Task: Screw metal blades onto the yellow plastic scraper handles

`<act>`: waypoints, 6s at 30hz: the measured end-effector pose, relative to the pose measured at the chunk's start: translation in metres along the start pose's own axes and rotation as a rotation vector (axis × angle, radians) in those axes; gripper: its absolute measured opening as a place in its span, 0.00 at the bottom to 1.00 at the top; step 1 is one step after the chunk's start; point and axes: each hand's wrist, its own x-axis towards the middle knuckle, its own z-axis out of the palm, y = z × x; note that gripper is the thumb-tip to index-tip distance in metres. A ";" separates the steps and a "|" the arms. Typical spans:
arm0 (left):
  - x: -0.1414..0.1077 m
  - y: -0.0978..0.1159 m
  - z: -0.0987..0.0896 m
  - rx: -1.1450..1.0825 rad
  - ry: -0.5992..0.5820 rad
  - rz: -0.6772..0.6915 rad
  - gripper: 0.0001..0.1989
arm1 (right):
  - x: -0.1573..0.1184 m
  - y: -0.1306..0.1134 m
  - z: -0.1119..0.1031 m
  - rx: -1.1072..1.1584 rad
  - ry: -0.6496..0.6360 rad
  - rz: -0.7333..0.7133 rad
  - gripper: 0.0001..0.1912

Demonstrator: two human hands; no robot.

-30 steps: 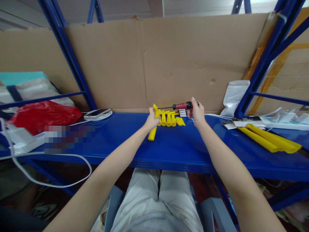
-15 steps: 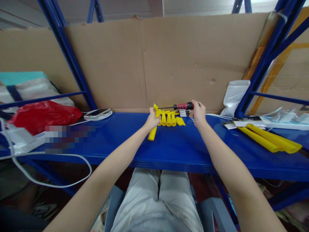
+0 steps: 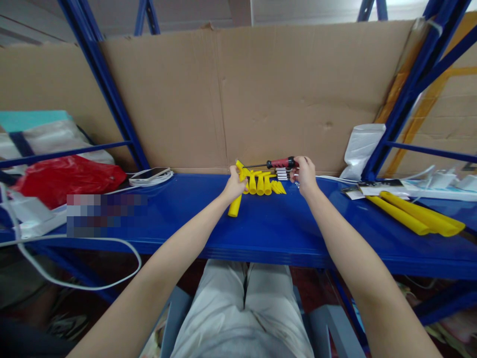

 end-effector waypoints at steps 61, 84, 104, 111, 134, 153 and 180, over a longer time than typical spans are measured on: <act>-0.004 0.006 -0.001 0.112 -0.006 -0.026 0.24 | -0.005 -0.002 0.003 -0.022 0.010 0.015 0.19; 0.001 -0.001 0.001 0.036 0.002 -0.004 0.26 | -0.003 0.000 0.001 -0.046 0.008 -0.013 0.22; 0.000 0.001 0.000 0.055 -0.005 -0.002 0.24 | -0.006 -0.003 0.002 -0.020 -0.011 0.008 0.24; 0.000 0.001 0.000 0.041 0.001 -0.003 0.25 | -0.006 -0.003 0.003 -0.003 0.005 0.000 0.21; 0.000 0.001 0.000 0.034 -0.005 0.003 0.27 | -0.007 -0.006 0.004 0.001 0.004 0.039 0.19; -0.004 0.008 -0.002 0.102 -0.017 -0.028 0.22 | -0.002 0.003 -0.002 -0.063 -0.010 0.009 0.28; -0.004 0.009 0.000 0.083 -0.013 -0.033 0.24 | -0.021 -0.005 0.014 -0.460 0.045 0.034 0.15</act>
